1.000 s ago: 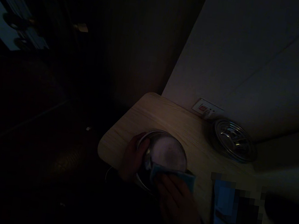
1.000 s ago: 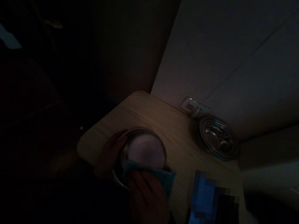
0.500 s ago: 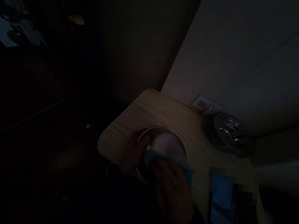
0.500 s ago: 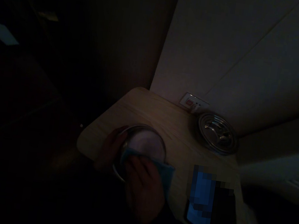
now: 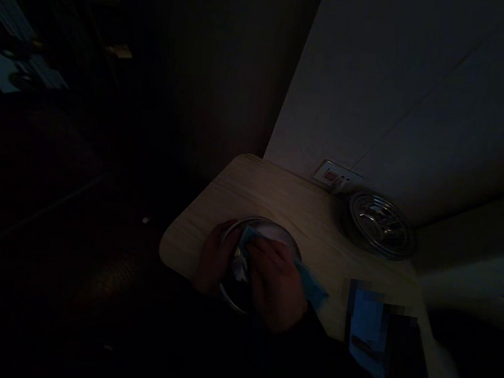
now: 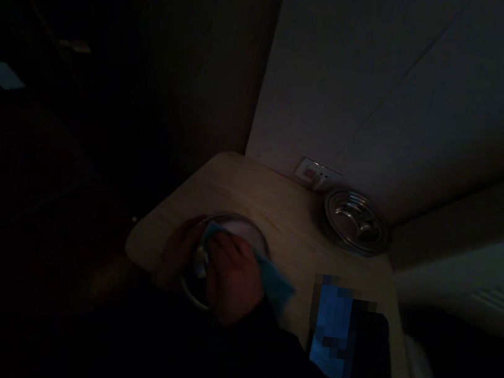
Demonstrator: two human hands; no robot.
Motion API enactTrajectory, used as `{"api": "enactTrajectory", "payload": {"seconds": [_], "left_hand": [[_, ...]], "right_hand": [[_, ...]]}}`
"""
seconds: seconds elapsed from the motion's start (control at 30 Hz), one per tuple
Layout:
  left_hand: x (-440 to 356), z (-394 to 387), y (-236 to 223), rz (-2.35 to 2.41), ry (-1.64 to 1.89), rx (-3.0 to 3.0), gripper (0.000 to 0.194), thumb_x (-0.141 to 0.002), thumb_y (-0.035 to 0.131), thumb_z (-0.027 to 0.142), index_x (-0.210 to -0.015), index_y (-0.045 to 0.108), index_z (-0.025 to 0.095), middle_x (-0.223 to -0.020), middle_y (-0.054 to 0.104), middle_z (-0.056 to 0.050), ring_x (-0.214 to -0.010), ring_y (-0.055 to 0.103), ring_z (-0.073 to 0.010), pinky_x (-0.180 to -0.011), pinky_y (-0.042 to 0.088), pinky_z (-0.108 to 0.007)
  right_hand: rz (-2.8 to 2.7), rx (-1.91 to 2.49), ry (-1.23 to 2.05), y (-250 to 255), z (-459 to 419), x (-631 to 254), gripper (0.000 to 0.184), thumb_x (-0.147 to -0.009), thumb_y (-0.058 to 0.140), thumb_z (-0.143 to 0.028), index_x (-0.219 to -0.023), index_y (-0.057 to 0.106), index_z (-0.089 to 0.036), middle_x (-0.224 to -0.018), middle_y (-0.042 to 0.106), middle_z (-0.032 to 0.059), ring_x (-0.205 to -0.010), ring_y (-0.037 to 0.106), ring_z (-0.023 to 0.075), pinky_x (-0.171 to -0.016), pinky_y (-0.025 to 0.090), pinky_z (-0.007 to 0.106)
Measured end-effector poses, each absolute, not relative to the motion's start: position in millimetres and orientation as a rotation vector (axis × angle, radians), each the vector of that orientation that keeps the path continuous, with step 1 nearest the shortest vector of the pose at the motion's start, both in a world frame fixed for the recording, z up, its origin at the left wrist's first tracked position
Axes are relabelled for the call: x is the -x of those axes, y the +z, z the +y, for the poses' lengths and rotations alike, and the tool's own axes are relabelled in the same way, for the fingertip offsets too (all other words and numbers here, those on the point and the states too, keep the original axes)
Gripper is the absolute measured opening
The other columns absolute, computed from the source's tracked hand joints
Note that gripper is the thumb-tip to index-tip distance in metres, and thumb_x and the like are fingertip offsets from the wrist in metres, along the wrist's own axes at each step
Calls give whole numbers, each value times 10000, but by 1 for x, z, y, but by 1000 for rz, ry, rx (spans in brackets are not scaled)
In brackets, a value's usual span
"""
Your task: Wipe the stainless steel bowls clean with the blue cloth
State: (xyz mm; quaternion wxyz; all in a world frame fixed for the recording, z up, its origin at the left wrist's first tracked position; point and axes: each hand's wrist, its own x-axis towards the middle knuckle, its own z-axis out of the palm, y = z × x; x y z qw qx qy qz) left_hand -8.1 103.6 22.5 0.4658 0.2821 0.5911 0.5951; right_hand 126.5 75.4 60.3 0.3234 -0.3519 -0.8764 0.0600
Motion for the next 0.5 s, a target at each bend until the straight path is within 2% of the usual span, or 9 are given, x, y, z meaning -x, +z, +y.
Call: {"api": "enactTrajectory", "payload": {"seconds": [0.17,0.3,0.5], "left_hand": [[7,103,23,1441,1473,-692,354,-715,578,386,-988,614,164,-1028,661,-70,-987,583,-212,-887,420,-343],[6,102,25,1455,1481,-713,309,-701,591,362,-944,630,175,-1006,667,-60,-983,580,-216,-885,417,-338],[8,103,26,1458,1474,-702,331,-718,568,372,-961,627,156,-1033,656,-79,-998,572,-221,-897,403,-344]], "right_hand": [[-2326,949,101,55,53,-137,342,-822,404,-74,-1095,601,-133,-1067,650,83,-985,540,217,-806,520,368],[-2319,908,125,57,72,-130,305,-837,413,-108,-1065,616,-116,-1062,649,95,-992,542,223,-865,497,391],[-2334,884,66,53,63,-136,329,-834,404,-79,-1095,599,-121,-1068,651,81,-988,539,217,-824,514,366]]}}
